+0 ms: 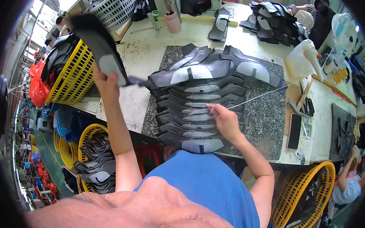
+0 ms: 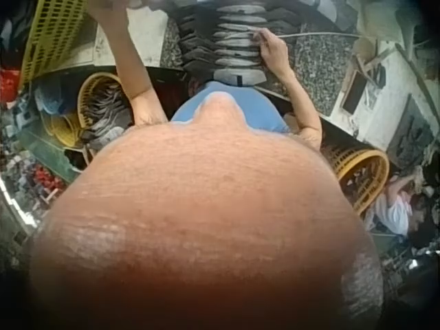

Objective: Applying adhesive or primer to shoe upper components using a brush and placing them in baskets.

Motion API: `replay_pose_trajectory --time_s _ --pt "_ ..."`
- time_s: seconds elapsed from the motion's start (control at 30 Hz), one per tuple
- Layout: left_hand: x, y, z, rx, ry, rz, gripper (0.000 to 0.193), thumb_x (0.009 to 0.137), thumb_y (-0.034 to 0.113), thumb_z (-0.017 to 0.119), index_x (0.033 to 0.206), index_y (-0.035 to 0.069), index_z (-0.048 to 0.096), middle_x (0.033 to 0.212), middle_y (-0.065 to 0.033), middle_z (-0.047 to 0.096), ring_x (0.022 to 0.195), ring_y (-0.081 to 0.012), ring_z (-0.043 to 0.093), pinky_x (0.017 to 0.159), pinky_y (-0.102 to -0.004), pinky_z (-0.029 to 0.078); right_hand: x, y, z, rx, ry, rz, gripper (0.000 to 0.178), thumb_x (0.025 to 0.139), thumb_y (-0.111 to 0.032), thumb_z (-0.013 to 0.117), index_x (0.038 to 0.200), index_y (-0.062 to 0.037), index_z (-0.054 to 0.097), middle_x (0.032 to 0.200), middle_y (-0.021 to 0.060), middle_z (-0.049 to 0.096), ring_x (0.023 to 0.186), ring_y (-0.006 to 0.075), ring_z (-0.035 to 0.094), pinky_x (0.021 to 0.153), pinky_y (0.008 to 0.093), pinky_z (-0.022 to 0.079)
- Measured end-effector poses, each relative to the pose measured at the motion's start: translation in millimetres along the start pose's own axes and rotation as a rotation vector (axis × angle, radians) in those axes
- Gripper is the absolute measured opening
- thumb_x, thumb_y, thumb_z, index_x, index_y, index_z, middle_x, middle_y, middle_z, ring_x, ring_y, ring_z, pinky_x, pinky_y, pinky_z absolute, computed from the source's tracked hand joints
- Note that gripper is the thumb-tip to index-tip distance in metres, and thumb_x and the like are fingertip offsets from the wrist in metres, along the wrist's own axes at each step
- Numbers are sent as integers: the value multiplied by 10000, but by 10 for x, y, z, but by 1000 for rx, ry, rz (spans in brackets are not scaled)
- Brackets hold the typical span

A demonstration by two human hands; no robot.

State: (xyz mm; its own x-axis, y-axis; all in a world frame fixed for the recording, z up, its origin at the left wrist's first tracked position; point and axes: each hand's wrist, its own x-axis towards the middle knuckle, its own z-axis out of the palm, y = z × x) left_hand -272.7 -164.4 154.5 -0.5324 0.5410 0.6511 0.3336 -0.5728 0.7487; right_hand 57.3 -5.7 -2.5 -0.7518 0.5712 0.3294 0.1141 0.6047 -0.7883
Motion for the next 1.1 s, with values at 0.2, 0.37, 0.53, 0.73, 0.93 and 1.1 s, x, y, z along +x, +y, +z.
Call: replay_pose_trajectory --time_s 0.2,0.37,0.53,0.73,0.93,1.1 --pt "-685 592 548 506 -805 -229 624 737 331 942 1194 15 658 861 -181 699 742 -330 725 695 -364 568 53 -299 -396 431 309 181 221 1115 -134 495 1262 -46 635 740 -40 490 598 26 446 531 200 346" --pt "-1195 462 958 402 -1124 -325 691 819 491 831 1297 38 622 740 -213 674 725 -405 694 672 -455 552 -561 -274 -708 676 333 198 226 963 -116 553 935 25 727 814 23 629 628 43 463 564 213 320" --pt "-1542 382 1314 356 -1290 -413 610 839 430 829 1274 46 638 739 -190 680 713 -395 689 648 -429 535 -1173 -332 -826 524 165 355 802 941 -679 491 993 83 736 923 71 667 674 62 497 580 228 312" --pt "-2084 242 1434 347 -1300 -521 660 847 492 813 1247 9 607 736 -240 659 743 -427 682 682 -481 517 -1765 -416 -904 437 73 421 915 715 -802 788 958 78 732 865 -6 620 615 6 368 537 239 231" --pt "-2183 316 1383 349 -1331 -560 669 818 477 849 1245 19 615 768 -244 676 774 -431 691 711 -481 529 -1870 -460 -813 146 107 412 196 844 -55 869 852 24 690 756 -62 591 635 4 467 543 211 320" --pt "-2003 300 847 508 -1210 -546 519 773 384 868 1213 167 700 878 -157 755 850 -378 737 764 -441 581 -1853 -423 -827 406 314 542 139 905 -94 823 876 -11 715 759 -56 653 653 5 534 581 188 386"
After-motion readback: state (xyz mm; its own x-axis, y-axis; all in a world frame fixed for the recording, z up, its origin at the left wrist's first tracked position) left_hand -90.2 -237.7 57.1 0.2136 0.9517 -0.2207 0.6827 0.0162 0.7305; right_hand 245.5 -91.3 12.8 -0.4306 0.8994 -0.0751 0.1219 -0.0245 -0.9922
